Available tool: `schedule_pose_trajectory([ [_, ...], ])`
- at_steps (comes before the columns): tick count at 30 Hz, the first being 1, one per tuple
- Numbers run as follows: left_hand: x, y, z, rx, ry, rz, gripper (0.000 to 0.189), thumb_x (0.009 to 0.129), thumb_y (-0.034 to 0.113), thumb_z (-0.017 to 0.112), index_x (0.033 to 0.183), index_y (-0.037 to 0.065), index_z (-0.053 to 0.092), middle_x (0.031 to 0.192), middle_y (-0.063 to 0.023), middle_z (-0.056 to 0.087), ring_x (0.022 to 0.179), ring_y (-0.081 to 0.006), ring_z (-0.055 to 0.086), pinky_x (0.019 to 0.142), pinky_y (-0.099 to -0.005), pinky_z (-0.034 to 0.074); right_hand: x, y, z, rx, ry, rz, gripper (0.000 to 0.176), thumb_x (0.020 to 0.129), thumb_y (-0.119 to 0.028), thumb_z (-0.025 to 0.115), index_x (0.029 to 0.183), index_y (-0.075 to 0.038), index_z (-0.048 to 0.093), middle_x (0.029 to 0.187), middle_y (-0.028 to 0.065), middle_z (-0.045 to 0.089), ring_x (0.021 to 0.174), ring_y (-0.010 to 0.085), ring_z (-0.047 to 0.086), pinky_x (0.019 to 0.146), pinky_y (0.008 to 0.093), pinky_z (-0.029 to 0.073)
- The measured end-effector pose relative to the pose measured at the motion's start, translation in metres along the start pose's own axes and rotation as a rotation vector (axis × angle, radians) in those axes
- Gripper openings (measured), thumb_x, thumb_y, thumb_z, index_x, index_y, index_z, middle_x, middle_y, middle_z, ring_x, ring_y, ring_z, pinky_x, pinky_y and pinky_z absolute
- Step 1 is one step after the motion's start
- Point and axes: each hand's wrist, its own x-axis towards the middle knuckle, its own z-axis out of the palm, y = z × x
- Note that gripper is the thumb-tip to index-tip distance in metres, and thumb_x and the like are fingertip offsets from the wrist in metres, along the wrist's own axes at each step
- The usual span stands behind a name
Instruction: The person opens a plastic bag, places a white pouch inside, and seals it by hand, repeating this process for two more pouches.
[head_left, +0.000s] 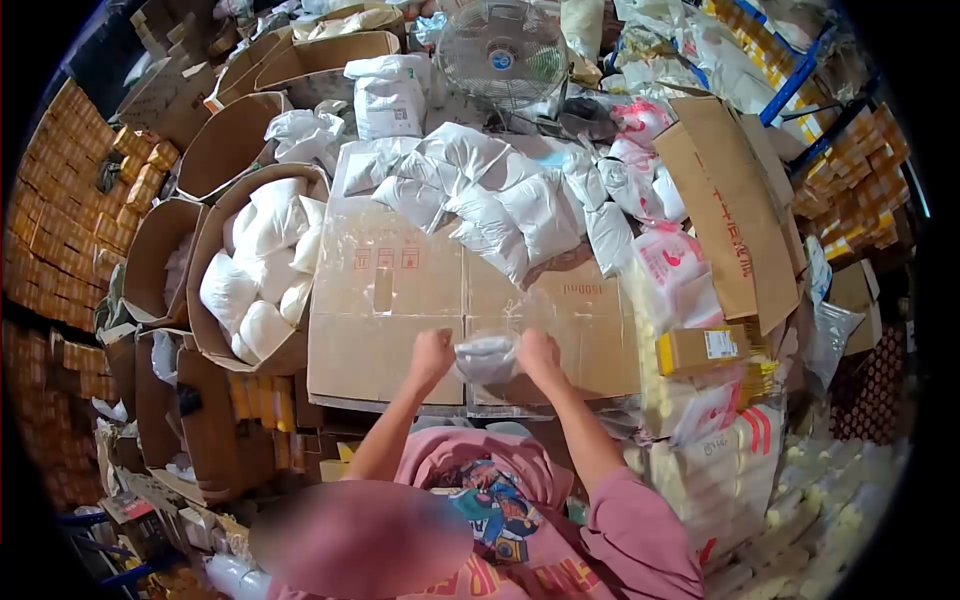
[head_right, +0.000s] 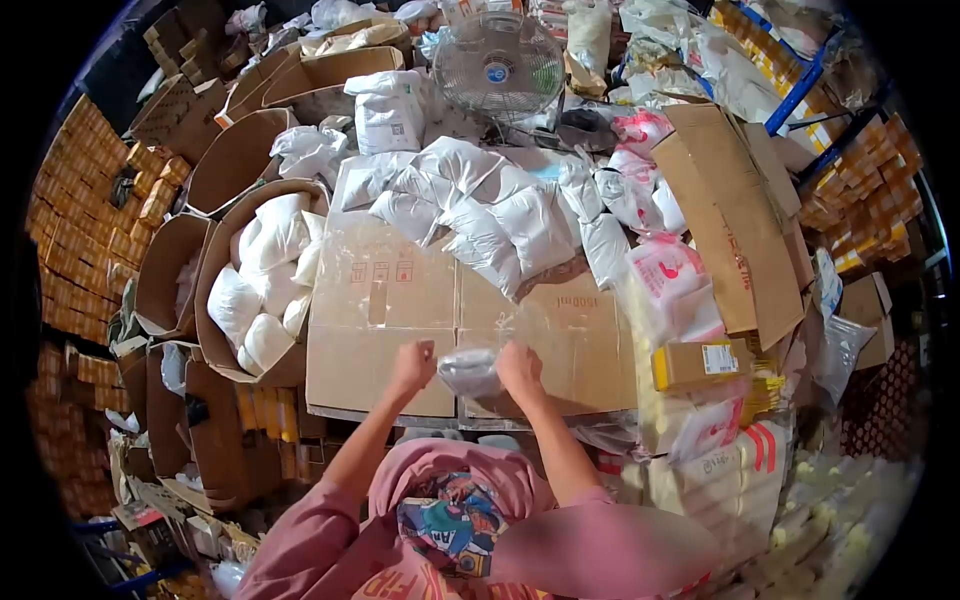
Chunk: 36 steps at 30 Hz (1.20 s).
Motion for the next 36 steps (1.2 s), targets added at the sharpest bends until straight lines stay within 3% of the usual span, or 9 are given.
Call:
schedule_pose_trajectory([
  [5,0.028,0.032,-0.033,0.067,0.14,0.093,0.006,0.072,-0.001,0.05,0.076,0.0,0.054,0.07,-0.0275,0.054,0.07,-0.0475,0.054,0.059,-0.0523,0.043,0.02,-0.025,-0.025,-0.057,0.135,-0.045,0.032,0.086,-0.026,0.052,0.078,0.001,0.067,0.081,0.0256,0.065,0.079,0.0427,0.064,0.071,0.0493,0.052],
  [11,0.054,-0.011,0.014,-0.088,0.142,-0.082,0.009,0.083,0.003,0.055,0.08,0.0,0.047,0.065,-0.0259,0.05,0.064,-0.0473,0.049,0.053,-0.0479,0.039,0.056,-0.003,0.054,0.018,0.166,-0.042,0.024,0.087,-0.019,0.052,0.076,0.0,0.06,0.079,0.0237,0.062,0.075,0.0417,0.062,0.065,0.0488,0.05],
  [12,0.057,-0.045,0.041,-0.063,0.173,-0.086,0.01,0.085,0.001,0.055,0.08,0.001,0.046,0.058,-0.0199,0.052,0.052,-0.0374,0.053,0.048,-0.0408,0.042,0.06,0.009,0.08,0.068,0.181,-0.051,0.021,0.086,-0.017,0.053,0.077,0.0,0.06,0.08,0.0229,0.062,0.076,0.0411,0.062,0.065,0.0481,0.05],
  [16,0.026,-0.077,0.074,-0.425,0.085,-0.421,0.005,0.087,-0.002,0.051,0.084,0.002,0.049,0.057,-0.0043,0.054,0.051,-0.0078,0.055,0.044,-0.0255,0.043,0.044,0.059,0.165,0.251,0.175,-0.13,0.016,0.084,-0.009,0.057,0.076,0.002,0.05,0.08,0.0204,0.056,0.074,0.0406,0.056,0.064,0.0457,0.047],
  [19,-0.01,-0.123,0.106,-0.316,0.076,-0.468,0.007,0.084,-0.003,0.053,0.088,0.002,0.05,0.063,-0.0087,0.057,0.055,-0.0128,0.058,0.051,-0.027,0.045,0.019,0.069,0.191,0.444,0.118,0.025,0.021,0.08,-0.004,0.062,0.073,0.003,0.044,0.077,0.0172,0.052,0.069,0.0394,0.05,0.062,0.0434,0.045],
  [23,-0.044,-0.156,0.14,-0.17,0.157,-0.367,0.021,0.082,-0.004,0.059,0.102,0.001,0.056,0.078,-0.0098,0.063,0.067,-0.0132,0.062,0.057,-0.0262,0.048,0.004,0.073,0.221,0.477,0.311,0.023,0.019,0.077,0.002,0.065,0.085,0.0,0.048,0.084,0.0132,0.054,0.07,0.0308,0.054,0.062,0.0368,0.047],
  [27,-0.055,-0.173,0.17,-0.029,0.372,-0.102,0.036,0.075,-0.005,0.068,0.109,-0.002,0.055,0.094,-0.0132,0.062,0.079,-0.0204,0.061,0.072,-0.0272,0.049,0.009,0.094,0.246,0.457,0.434,-0.196,0.03,0.076,-0.001,0.069,0.101,0.001,0.053,0.093,0.0181,0.058,0.079,0.0316,0.059,0.064,0.0363,0.05],
  [33,-0.036,-0.167,0.171,-0.006,0.394,-0.043,0.025,0.078,-0.004,0.067,0.099,-0.002,0.054,0.084,-0.0105,0.059,0.073,-0.0174,0.055,0.066,-0.0262,0.046,0.028,0.1,0.25,0.285,0.529,-0.329,0.029,0.072,0.0,0.07,0.098,0.001,0.058,0.082,0.0154,0.058,0.066,0.0303,0.059,0.054,0.0334,0.049],
  [36,-0.034,-0.169,0.171,0.069,0.434,-0.019,0.016,0.082,-0.003,0.063,0.095,-0.002,0.054,0.082,-0.0072,0.056,0.068,-0.0119,0.05,0.06,-0.0229,0.041,0.032,0.1,0.256,0.442,0.507,-0.189,0.023,0.07,0.006,0.063,0.091,-0.001,0.056,0.075,0.0136,0.056,0.062,0.0303,0.058,0.05,0.0326,0.046],
])
